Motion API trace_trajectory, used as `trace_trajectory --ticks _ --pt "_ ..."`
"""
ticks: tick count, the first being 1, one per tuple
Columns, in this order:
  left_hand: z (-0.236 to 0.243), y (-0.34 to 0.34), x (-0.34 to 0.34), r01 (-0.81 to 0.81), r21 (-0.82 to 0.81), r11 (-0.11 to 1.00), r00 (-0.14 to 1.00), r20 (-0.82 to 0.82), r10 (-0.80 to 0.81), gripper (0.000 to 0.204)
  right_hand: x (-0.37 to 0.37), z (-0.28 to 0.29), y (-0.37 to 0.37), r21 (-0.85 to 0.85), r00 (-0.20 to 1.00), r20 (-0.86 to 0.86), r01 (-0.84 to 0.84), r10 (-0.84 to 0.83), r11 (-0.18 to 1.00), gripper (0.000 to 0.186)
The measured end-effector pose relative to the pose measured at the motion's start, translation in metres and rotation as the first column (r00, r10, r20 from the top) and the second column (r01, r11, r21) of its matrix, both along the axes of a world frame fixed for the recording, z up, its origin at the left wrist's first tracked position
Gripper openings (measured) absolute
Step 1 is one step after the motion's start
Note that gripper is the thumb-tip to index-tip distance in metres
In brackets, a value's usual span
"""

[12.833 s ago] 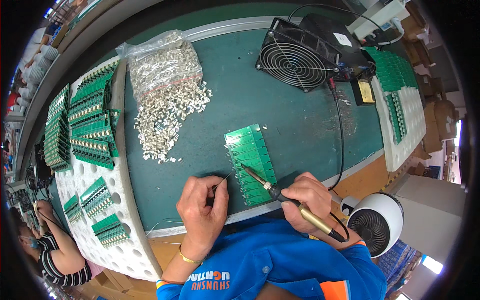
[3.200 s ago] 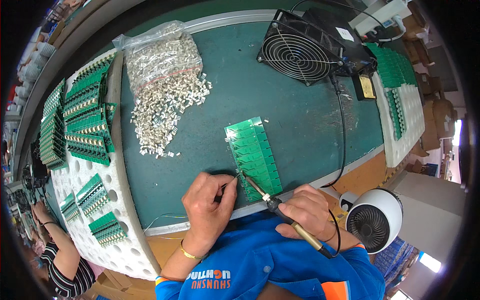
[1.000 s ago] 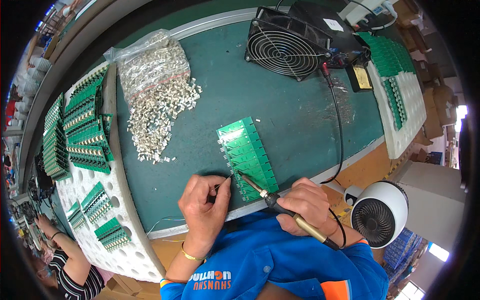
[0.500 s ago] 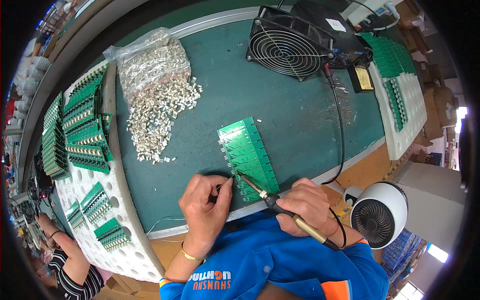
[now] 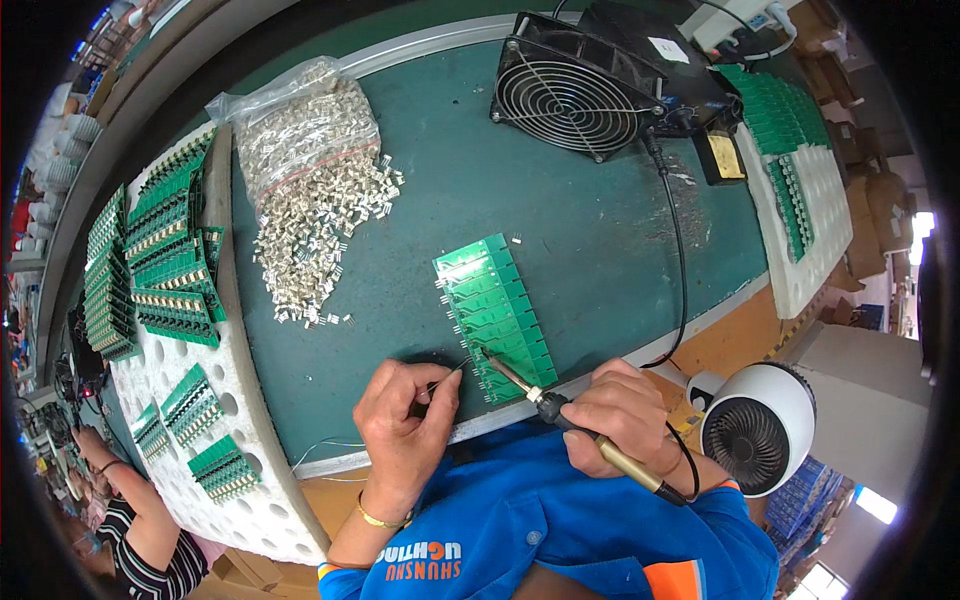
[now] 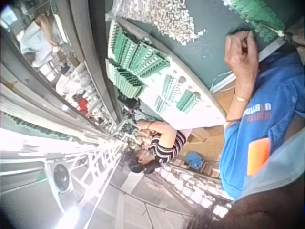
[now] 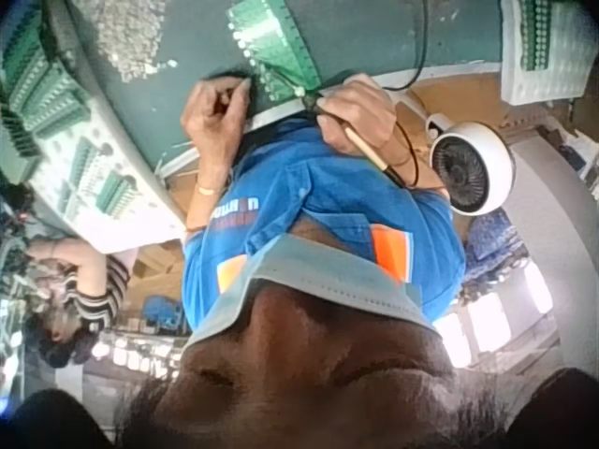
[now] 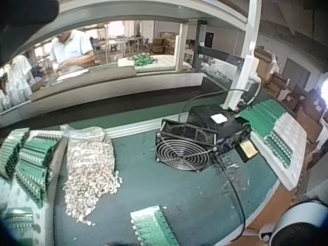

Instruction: The person solders electronic components onto circuit boards using a soldering iron and solder wire.

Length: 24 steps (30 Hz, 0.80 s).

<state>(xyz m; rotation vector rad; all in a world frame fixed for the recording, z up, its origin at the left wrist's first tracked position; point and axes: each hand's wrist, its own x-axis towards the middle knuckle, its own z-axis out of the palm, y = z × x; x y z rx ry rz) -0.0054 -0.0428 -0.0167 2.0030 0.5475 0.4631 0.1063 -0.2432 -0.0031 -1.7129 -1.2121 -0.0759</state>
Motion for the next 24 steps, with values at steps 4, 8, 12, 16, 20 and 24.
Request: trace_trajectory --ticks 4,8,12,16,20,24 --pt "-0.002 0.000 0.000 -0.012 -0.011 1.000 1.000 0.007 0.012 0.014 0.002 0.000 0.001 0.000 1.000 -0.015 -0.006 0.006 1.000 0.028" --pt "0.002 0.000 0.001 -0.023 0.018 1.000 1.000 0.003 0.023 0.014 0.005 0.002 0.001 -0.005 0.999 -0.040 0.000 0.000 1.000 0.027" --pt "0.003 0.000 0.000 -0.031 0.036 0.999 0.999 0.013 0.031 0.012 0.005 0.002 0.002 0.005 0.999 -0.051 -0.001 0.001 1.000 0.028" --pt "0.007 -0.002 -0.001 -0.070 -0.011 0.997 0.997 -0.036 0.069 0.010 0.007 0.001 0.001 0.010 0.996 -0.090 -0.002 0.003 1.000 0.029" --pt "0.005 -0.002 -0.003 -0.071 0.002 0.997 0.997 -0.044 0.071 0.010 0.018 0.003 -0.002 0.022 0.988 -0.155 -0.009 0.013 1.000 0.031" --pt "0.002 0.001 -0.004 -0.048 0.069 0.996 0.998 -0.034 0.051 0.010 0.025 0.003 -0.004 0.034 0.979 -0.202 -0.007 0.013 0.999 0.031"
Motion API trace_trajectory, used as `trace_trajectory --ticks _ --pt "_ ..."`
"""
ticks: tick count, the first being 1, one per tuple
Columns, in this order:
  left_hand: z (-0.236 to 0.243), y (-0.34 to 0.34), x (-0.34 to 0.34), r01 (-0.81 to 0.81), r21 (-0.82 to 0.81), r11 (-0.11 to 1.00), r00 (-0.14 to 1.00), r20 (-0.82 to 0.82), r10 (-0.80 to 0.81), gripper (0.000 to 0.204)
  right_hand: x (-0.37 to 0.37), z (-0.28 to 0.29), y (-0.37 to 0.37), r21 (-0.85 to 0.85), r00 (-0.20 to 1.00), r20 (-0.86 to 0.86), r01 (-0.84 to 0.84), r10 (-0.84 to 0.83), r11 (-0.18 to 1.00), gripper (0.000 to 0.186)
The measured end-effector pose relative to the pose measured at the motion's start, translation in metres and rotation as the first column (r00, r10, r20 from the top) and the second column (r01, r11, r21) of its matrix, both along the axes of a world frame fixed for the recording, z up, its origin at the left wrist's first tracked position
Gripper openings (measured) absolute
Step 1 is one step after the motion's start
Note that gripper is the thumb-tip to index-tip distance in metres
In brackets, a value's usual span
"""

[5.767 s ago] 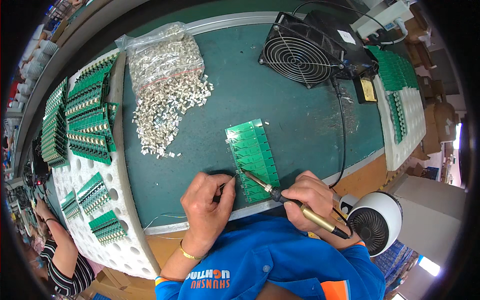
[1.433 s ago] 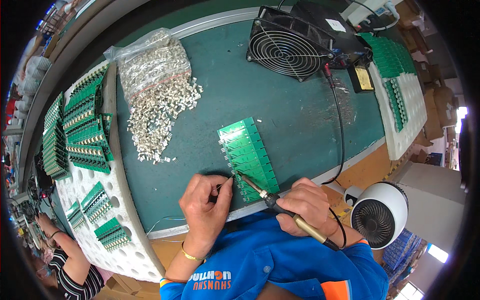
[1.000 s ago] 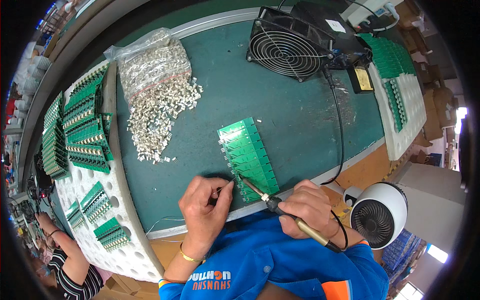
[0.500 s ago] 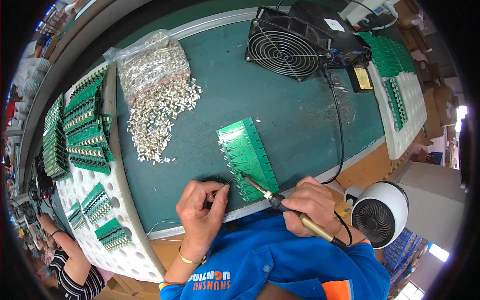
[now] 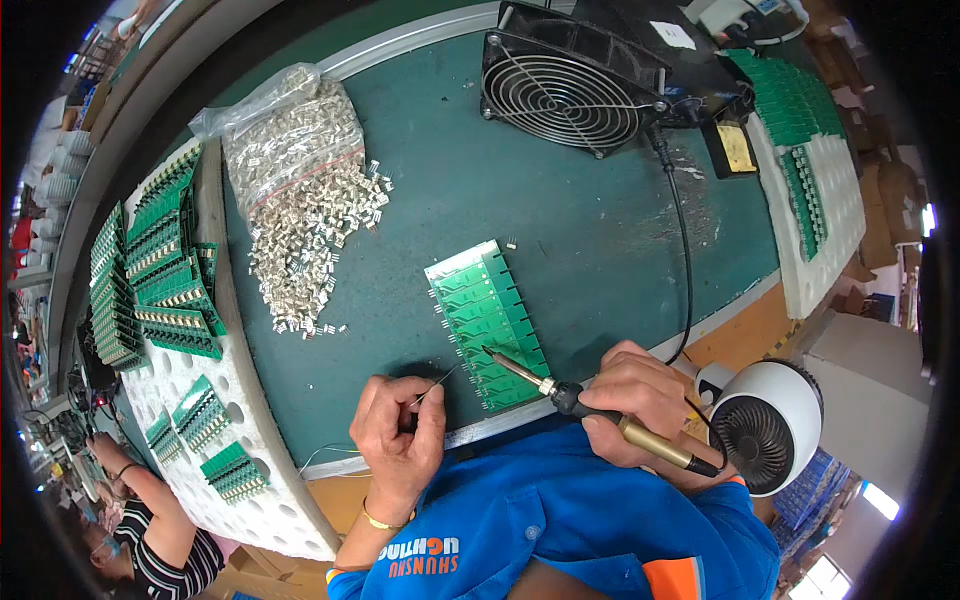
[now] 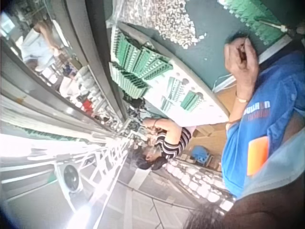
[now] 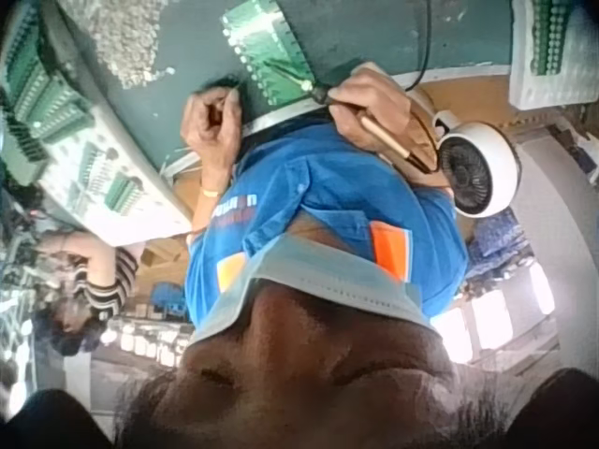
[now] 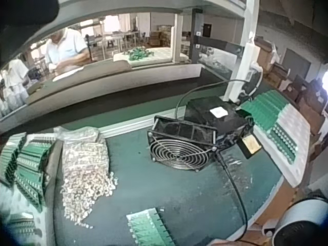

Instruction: The person solders electronic components onto circuit boards using a soldering iron and solder wire.

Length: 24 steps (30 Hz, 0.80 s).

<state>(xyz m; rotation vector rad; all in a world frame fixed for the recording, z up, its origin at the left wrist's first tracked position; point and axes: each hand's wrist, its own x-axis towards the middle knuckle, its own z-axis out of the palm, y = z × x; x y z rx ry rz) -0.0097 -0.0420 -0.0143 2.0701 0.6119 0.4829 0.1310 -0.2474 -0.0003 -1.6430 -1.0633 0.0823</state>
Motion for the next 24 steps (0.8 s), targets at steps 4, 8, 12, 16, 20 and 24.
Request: trace_trajectory --ticks 4,8,12,16,20,24 --pt "0.000 -0.001 0.000 0.011 0.041 0.999 1.000 0.001 -0.012 0.008 0.003 -0.002 0.000 0.037 0.999 -0.039 -0.013 0.015 0.999 0.029" --pt "0.000 -0.001 0.001 0.014 0.062 0.998 1.000 0.008 -0.014 0.009 0.004 -0.006 0.000 0.055 0.998 -0.064 -0.016 0.019 0.998 0.028" --pt "0.000 -0.003 0.001 0.011 0.056 0.998 1.000 0.005 -0.011 0.010 0.004 -0.008 0.000 0.063 0.996 -0.075 -0.033 0.038 0.997 0.028" --pt "-0.002 -0.004 0.002 0.035 0.087 0.996 0.999 0.030 -0.038 0.013 0.001 -0.008 0.000 0.057 0.997 -0.069 -0.037 0.041 0.998 0.029" --pt "-0.003 -0.004 0.001 0.039 0.109 0.993 0.997 0.057 -0.045 0.012 -0.003 -0.008 -0.002 0.019 0.998 -0.053 -0.041 0.042 0.999 0.030" --pt "-0.003 -0.007 0.001 0.039 0.124 0.991 0.997 0.060 -0.047 0.013 -0.008 -0.007 -0.002 0.005 0.999 -0.026 -0.027 0.027 1.000 0.030"
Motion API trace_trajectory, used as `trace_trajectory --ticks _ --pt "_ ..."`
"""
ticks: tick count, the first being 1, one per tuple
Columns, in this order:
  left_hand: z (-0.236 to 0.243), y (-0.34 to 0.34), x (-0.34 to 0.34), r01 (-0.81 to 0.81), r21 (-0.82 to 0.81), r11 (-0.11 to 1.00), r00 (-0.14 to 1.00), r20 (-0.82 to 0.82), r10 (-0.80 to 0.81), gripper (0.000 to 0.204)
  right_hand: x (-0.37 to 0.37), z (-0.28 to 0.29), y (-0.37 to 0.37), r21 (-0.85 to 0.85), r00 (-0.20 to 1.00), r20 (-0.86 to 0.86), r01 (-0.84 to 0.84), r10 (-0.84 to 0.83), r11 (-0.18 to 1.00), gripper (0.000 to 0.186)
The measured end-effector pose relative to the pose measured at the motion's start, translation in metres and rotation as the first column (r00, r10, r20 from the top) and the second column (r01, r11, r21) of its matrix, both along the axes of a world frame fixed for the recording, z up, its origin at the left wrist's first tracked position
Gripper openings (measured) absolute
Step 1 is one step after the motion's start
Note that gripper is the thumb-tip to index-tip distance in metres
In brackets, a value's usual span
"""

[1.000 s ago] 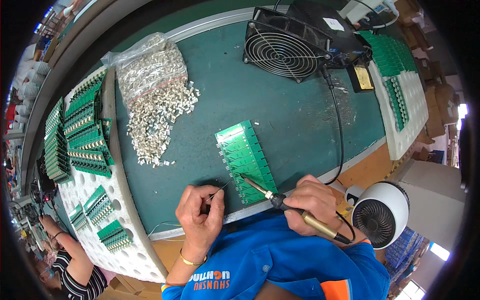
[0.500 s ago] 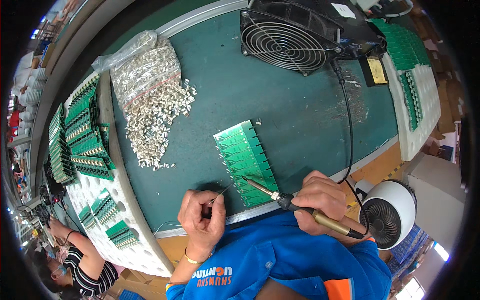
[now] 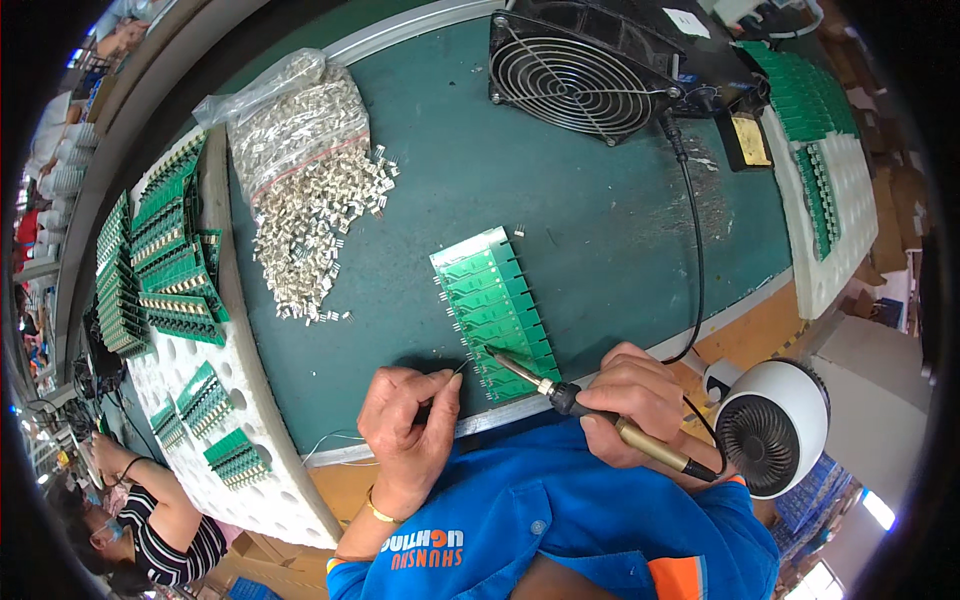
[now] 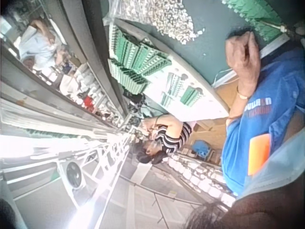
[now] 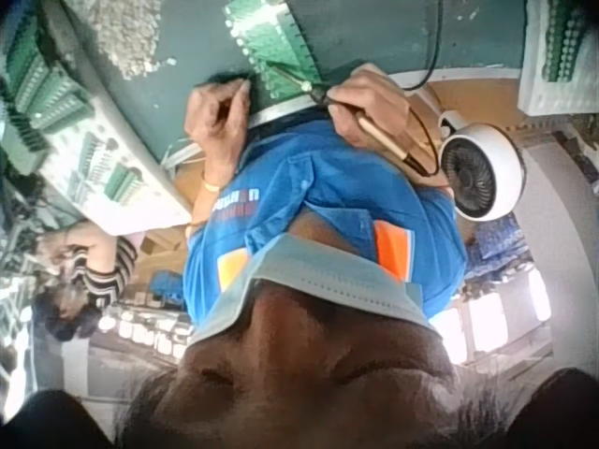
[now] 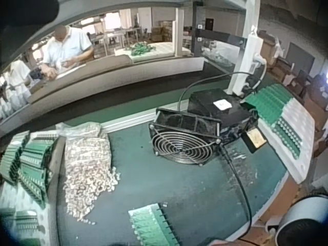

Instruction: The person solders electronic components onto circuit boards using a soldering iron and solder wire.

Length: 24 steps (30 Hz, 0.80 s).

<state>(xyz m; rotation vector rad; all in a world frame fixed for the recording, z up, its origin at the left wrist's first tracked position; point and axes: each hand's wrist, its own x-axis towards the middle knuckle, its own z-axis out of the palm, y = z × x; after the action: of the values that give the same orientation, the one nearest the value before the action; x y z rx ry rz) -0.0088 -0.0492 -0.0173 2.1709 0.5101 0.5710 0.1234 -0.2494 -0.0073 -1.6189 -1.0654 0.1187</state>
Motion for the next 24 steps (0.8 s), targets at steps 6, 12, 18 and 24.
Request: trace_trajectory --ticks 6,12,18,24 --pt "-0.002 -0.004 -0.001 -0.029 -0.026 0.999 0.999 0.032 0.029 0.013 -0.005 0.001 0.003 0.000 0.999 0.024 0.025 -0.025 1.000 0.027" --pt "-0.002 -0.005 -0.002 -0.043 -0.048 0.998 0.998 0.054 0.045 0.012 -0.008 -0.003 0.007 0.020 0.997 0.057 0.052 -0.054 0.998 0.023" --pt "-0.005 -0.006 -0.003 -0.048 -0.077 0.996 0.996 0.068 0.053 0.012 -0.011 -0.003 0.008 0.021 0.997 0.053 0.059 -0.060 0.998 0.020" --pt "-0.004 -0.006 -0.003 -0.046 -0.085 0.995 0.996 0.069 0.052 0.011 -0.011 -0.002 0.008 0.013 0.996 0.057 0.065 -0.065 0.998 0.020"
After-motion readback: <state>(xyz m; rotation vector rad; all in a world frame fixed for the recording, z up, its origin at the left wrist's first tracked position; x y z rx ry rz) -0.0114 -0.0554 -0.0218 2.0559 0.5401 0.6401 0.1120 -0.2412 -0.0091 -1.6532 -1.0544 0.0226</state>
